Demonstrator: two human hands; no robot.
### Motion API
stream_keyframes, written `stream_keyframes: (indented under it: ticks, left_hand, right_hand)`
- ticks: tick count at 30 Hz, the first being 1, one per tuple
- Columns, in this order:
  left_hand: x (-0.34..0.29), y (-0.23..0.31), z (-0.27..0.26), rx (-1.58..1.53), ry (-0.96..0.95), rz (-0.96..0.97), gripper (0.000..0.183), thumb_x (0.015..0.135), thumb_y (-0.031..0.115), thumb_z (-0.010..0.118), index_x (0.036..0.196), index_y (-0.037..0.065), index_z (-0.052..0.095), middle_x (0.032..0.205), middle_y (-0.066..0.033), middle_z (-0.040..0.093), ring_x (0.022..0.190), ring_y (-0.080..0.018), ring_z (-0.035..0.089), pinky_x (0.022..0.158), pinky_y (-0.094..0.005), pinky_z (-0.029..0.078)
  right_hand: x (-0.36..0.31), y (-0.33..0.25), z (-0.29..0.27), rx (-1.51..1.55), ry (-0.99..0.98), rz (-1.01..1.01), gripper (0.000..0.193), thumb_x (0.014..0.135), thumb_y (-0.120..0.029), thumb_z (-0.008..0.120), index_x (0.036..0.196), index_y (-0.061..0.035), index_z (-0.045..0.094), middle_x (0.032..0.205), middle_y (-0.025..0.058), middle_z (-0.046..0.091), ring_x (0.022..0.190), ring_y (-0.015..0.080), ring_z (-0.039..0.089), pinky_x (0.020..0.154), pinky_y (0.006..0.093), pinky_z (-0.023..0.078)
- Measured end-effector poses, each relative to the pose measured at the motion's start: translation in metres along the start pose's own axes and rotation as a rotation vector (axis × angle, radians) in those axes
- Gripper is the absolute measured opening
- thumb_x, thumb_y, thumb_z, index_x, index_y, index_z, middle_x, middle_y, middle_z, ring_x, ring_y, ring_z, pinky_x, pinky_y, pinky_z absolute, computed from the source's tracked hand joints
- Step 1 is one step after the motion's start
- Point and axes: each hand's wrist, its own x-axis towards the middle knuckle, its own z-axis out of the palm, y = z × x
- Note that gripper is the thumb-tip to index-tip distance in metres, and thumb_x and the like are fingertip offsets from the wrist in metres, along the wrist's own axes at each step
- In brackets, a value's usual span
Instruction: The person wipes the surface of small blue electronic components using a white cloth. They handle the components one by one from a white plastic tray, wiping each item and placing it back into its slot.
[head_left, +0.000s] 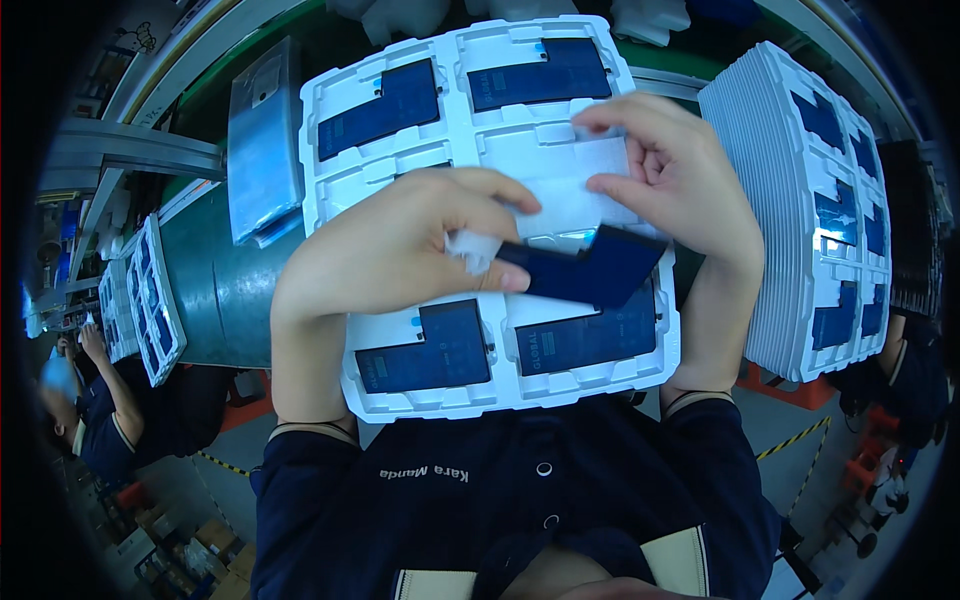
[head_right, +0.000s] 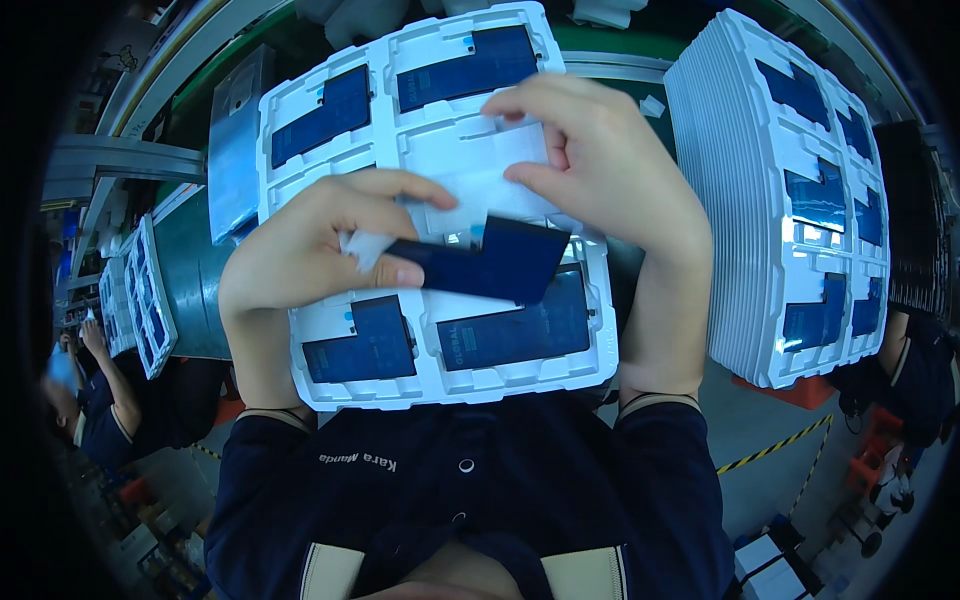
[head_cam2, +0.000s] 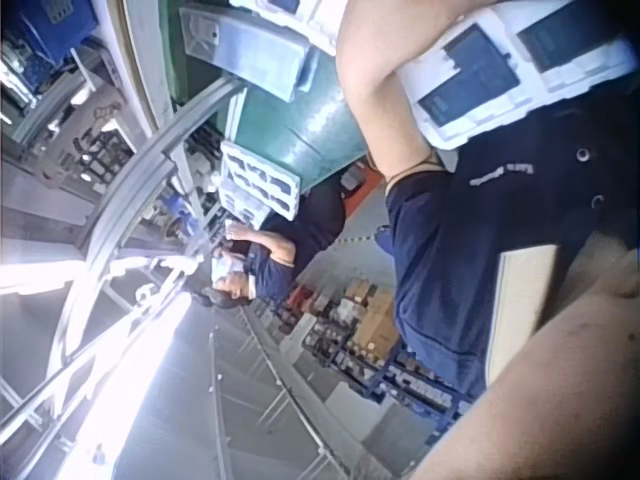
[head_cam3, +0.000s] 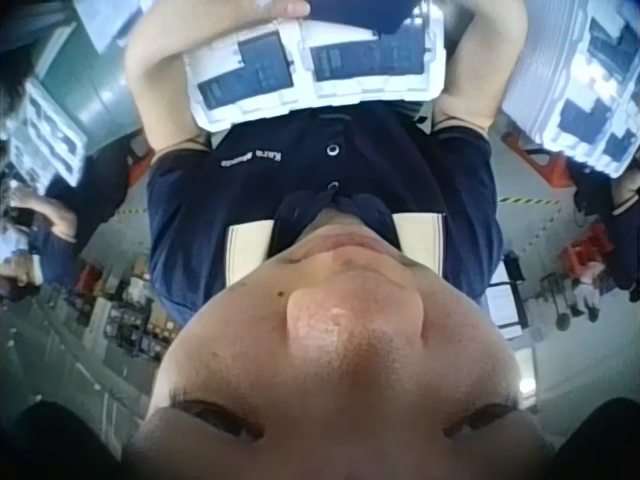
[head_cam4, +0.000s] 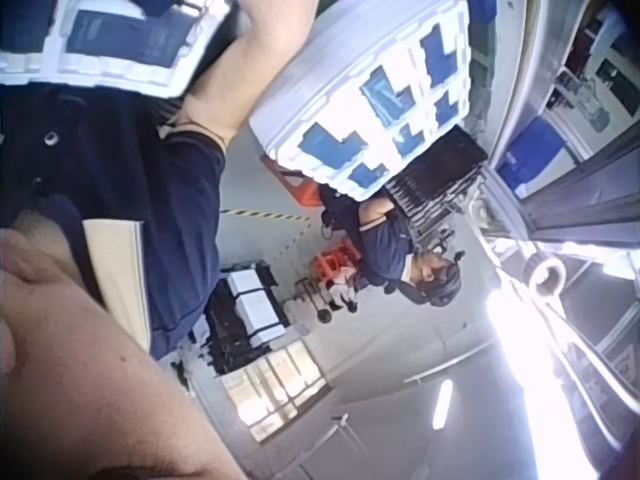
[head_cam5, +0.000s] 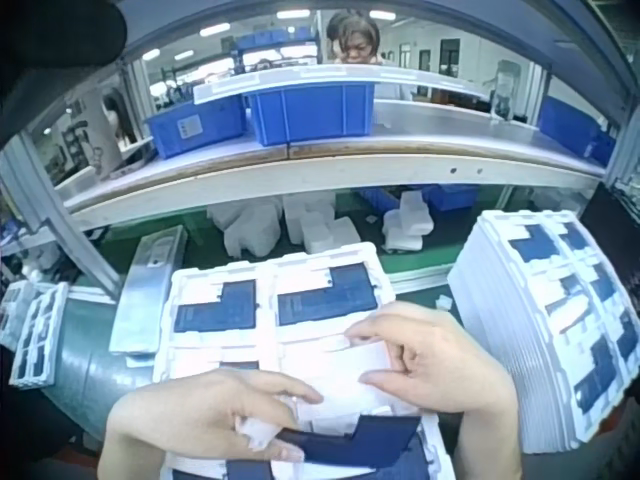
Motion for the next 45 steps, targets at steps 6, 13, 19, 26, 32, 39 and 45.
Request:
stream_keyframes:
  ticks: [6,13,19,26,32,39,45]
  left_hand:
    - [0.011,0.002,0.015,0.051,0.276,-0.160,0.023,0.078,0.020,0.077,0.090,0.002,0.070,0.118,-0.0059,0.057,0.105,-0.0205,0.055,0.090,-0.0300,0.041]
    - [0.016,0.008,0.026,0.281,0.332,-0.183,0.033,0.072,0.018,0.080,0.103,0.009,0.072,0.114,-0.0048,0.056,0.093,-0.0202,0.056,0.075,-0.0280,0.044]
    - [0.011,0.012,0.022,-0.144,0.562,0.062,0.042,0.085,0.018,0.065,0.124,0.004,0.060,0.114,-0.0088,0.056,0.089,-0.0185,0.056,0.075,-0.0244,0.044]
    - [-0.027,0.060,0.056,-1.146,0.630,0.118,0.070,0.089,0.032,0.047,0.146,-0.001,0.022,0.139,-0.0257,0.043,0.128,-0.0310,0.046,0.104,-0.0440,0.040]
    - [-0.049,0.052,0.093,-1.029,0.651,0.104,0.056,0.098,0.023,0.048,0.144,0.000,0.028,0.132,-0.0240,0.051,0.121,-0.0335,0.052,0.103,-0.0460,0.042]
    - [-0.049,0.039,0.117,-0.929,0.831,0.075,0.028,0.100,0.013,0.048,0.123,-0.003,0.052,0.101,-0.0125,0.065,0.093,-0.0165,0.062,0.084,-0.0296,0.048]
    - [-0.055,0.031,0.104,-0.742,0.746,0.123,0.026,0.089,0.010,0.063,0.112,-0.002,0.059,0.085,-0.0081,0.057,0.075,-0.0191,0.062,0.068,-0.0324,0.049]
  right_hand:
    - [0.001,0.022,-0.014,0.330,0.319,0.119,0.021,0.092,-0.015,0.064,0.106,-0.0006,0.066,0.091,0.0020,0.064,0.069,0.0039,0.055,0.060,0.0185,0.044]
    - [0.000,0.024,-0.001,0.331,0.023,0.181,0.023,0.087,-0.021,0.069,0.098,-0.0006,0.068,0.085,-0.0002,0.062,0.064,0.0022,0.050,0.056,0.0186,0.039]
    - [-0.002,0.016,0.003,0.257,0.262,0.012,0.022,0.086,-0.019,0.071,0.099,-0.0016,0.068,0.086,-0.0021,0.058,0.061,0.0031,0.045,0.057,0.0186,0.038]
    - [-0.055,-0.088,0.026,0.580,0.020,0.181,0.058,0.074,-0.021,0.082,0.119,-0.0016,0.051,0.101,0.0080,0.061,0.084,0.0095,0.057,0.068,0.0239,0.047]
    - [-0.085,-0.106,0.043,0.985,0.167,0.277,0.062,0.071,-0.013,0.085,0.118,-0.0019,0.046,0.104,0.0059,0.058,0.089,0.0116,0.059,0.076,0.0246,0.050]
    - [-0.093,-0.107,0.048,0.663,0.243,0.115,0.028,0.076,0.003,0.075,0.097,0.0013,0.056,0.102,0.0098,0.060,0.086,0.0114,0.059,0.075,0.0236,0.049]
    - [-0.100,-0.092,0.045,0.906,0.479,0.229,0.017,0.081,0.009,0.068,0.091,0.0006,0.057,0.096,0.0097,0.064,0.084,0.0104,0.061,0.074,0.0227,0.049]
